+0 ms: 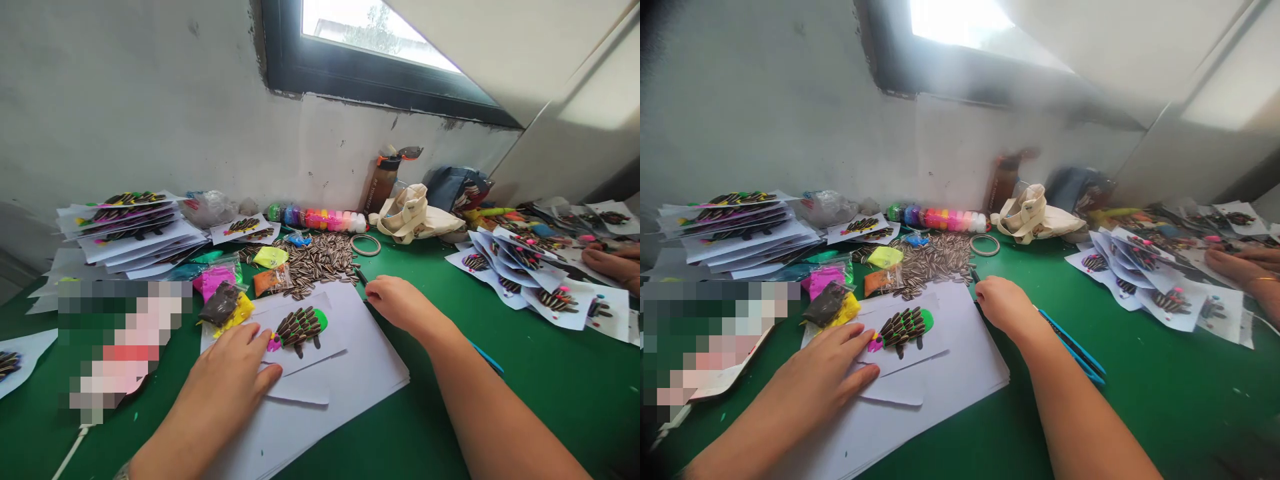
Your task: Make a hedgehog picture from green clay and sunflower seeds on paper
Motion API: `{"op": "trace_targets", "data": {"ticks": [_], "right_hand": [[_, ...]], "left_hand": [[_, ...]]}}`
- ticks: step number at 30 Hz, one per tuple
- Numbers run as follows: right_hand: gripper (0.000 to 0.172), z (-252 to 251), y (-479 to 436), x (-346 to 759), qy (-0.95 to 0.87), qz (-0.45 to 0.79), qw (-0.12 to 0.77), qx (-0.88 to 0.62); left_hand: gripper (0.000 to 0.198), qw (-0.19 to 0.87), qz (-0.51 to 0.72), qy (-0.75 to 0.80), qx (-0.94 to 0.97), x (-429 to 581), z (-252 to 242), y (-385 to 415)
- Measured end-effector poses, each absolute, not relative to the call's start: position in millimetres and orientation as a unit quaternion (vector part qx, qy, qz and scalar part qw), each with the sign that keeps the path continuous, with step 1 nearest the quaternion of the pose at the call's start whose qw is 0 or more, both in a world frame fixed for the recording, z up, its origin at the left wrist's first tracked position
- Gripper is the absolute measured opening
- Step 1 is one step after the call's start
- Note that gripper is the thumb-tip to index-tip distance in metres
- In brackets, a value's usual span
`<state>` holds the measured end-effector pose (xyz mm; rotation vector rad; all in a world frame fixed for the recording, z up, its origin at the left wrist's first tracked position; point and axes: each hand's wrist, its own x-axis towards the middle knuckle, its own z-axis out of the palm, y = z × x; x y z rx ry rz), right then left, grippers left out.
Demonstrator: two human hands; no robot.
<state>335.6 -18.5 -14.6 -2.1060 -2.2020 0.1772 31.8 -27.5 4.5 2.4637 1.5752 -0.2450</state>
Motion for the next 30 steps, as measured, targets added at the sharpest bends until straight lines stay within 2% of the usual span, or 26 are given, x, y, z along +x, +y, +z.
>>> {"op": "trace_targets", "data": {"ticks": [5,10,12,15,18,23,30], "right_hand": [[0.022,-25,-16,330,-0.720,0.038,0.031,-0.692],[0.020,-23,-17,319,-0.712,0.025,0.058,-0.699],[0.020,-21,-17,309,-0.715,0.044,0.107,-0.689],[0.018,-24,-16,292,-0.739,0.125,0.233,-0.619],[0.021,-30,-15,277,-0.752,0.170,0.288,-0.568],[0.026,-34,-16,266,-0.739,0.203,0.306,-0.565],[0.024,-34,-14,265,-0.733,0.195,0.300,-0.579]], "left_hand": [[0.047,0.098,-0.082,0.533,0.836,31,4,-28],[0.047,0.099,-0.082,0.537,0.834,33,5,-28],[0.048,0.100,-0.077,0.537,0.834,32,4,-28],[0.047,0.101,-0.069,0.536,0.835,31,2,-28],[0.046,0.103,-0.065,0.535,0.836,31,2,-28],[0.046,0.103,-0.079,0.535,0.835,32,5,-28],[0.048,0.111,-0.086,0.537,0.832,32,7,-28]]}}
